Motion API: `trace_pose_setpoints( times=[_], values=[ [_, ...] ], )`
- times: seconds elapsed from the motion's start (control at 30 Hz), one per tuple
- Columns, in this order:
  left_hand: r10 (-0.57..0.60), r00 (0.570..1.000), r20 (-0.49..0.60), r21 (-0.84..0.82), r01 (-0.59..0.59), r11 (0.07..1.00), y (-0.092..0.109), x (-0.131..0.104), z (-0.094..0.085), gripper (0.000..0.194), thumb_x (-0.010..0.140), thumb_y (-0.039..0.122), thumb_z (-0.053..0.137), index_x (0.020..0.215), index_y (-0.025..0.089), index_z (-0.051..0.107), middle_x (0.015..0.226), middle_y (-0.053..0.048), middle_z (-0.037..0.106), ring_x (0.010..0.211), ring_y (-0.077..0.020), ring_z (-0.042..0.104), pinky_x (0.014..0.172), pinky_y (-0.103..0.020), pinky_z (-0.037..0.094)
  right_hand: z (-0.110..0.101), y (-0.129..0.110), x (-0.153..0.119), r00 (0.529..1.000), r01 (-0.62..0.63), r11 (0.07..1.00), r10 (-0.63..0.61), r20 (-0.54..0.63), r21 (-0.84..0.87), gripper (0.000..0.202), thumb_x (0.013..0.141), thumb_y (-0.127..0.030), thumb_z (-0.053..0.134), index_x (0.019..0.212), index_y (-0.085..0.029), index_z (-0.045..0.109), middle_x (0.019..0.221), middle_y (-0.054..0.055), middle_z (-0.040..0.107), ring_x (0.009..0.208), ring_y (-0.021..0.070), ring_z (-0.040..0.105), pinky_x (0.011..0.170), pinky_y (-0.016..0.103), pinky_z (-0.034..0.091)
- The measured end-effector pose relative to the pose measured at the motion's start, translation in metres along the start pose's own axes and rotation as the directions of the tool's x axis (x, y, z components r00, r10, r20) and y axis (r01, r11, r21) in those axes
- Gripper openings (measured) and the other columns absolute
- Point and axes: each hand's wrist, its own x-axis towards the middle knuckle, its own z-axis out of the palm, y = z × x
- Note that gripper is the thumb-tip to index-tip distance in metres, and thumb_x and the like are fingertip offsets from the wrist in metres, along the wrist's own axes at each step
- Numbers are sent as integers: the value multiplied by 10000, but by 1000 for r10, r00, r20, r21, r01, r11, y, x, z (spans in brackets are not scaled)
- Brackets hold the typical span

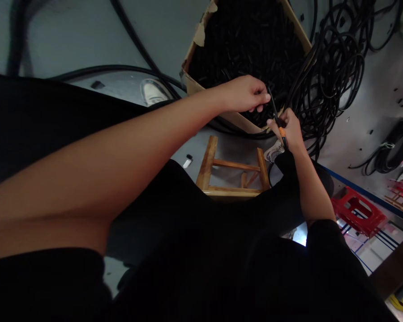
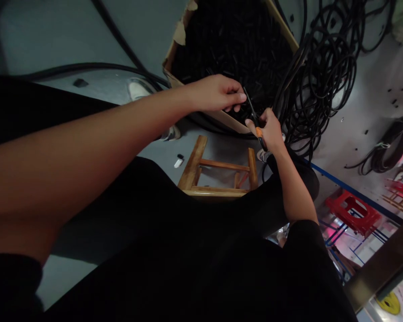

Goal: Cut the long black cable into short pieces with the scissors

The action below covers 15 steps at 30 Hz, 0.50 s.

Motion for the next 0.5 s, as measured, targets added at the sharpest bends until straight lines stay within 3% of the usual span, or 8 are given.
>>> trace_pose_setpoints(
  times=[0.17,0.3,0.5],
  values=[
    [21,993,114,-65,-14,998,-2,-1,1,271,992,406,684,830,199,751,636,-23,612,646,-172,577,718,-299,418,-2,-8,-1,995,57,997,-61,75,49,794,783,-962,773,965,-302,369,897,9,525,847,227,560,830,459,588],
    [4,981,196,-236,44,971,-5,-3,-1,311,991,471,700,850,205,780,686,-60,658,575,-163,513,631,-320,383,-6,-10,-4,995,92,995,-93,39,34,786,774,-944,807,951,-300,392,881,11,509,848,245,589,834,496,607],
    [-15,986,164,-397,80,914,-2,-7,-13,229,1003,382,774,887,188,741,886,-88,754,706,-162,608,681,-329,439,-7,-8,-4,1000,12,1000,-12,15,18,798,763,-965,796,922,-303,380,787,-13,453,765,234,564,709,451,575]
  ],
)
